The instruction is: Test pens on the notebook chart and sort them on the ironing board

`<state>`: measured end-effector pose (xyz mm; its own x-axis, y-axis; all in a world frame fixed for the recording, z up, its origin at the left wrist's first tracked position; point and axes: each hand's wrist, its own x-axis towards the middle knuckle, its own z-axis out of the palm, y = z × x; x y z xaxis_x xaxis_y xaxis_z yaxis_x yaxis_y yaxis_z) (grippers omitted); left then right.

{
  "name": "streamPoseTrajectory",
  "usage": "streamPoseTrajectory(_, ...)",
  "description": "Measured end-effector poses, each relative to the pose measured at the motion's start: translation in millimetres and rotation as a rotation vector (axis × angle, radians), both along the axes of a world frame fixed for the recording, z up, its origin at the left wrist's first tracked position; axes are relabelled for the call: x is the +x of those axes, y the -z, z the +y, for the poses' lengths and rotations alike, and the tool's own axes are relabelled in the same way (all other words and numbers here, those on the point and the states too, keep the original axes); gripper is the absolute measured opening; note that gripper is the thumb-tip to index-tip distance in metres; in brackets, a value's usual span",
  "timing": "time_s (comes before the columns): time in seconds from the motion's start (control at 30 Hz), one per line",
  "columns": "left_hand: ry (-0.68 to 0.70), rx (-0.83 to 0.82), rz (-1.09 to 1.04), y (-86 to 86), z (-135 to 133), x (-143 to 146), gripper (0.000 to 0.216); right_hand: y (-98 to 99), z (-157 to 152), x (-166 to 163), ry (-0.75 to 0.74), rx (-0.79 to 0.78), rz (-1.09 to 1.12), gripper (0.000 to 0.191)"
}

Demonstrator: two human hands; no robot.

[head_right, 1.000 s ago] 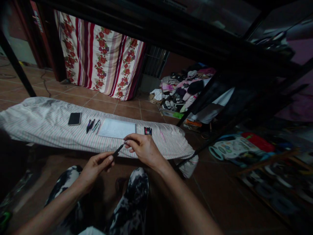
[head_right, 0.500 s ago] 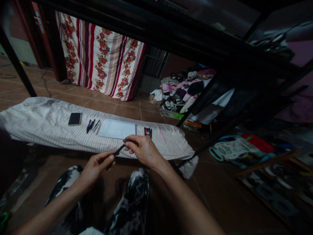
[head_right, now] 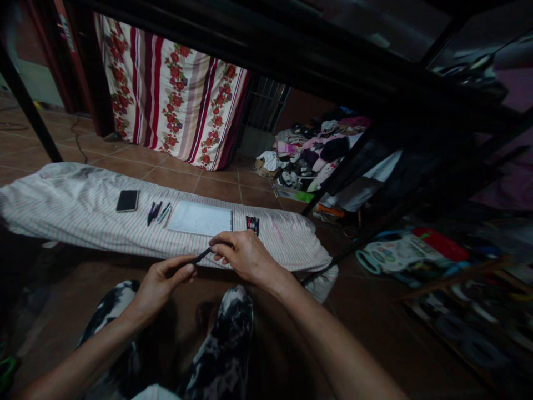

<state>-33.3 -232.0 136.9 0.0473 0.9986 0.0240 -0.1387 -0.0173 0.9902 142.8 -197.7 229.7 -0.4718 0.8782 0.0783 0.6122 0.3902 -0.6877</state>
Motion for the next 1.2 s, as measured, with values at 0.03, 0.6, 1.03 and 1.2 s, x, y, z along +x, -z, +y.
streamPoseTrajectory(0.03,-0.009,0.011,0.015,0.3,0,0,0.028,-1.8,0,0,-0.011,0.023,-0.031,0.02)
streamPoseTrajectory(0.6,-0.108,0.124,0.075,5.9,-12,5,0.021,-14.6,-7,-20,0.072,0.139,-0.451,0.054)
streamPoseTrajectory(1.03,-0.026,-0.168,-0.232,2.5,-9,3,0.033,8.7,5,-11,0.009,-0.295,0.374,0.031)
streamPoseTrajectory(1.2,-0.034,-0.15,-0.216,4.0,-8,4,0.033,13.8,2,-15,0.063,-0.244,0.382,0.03)
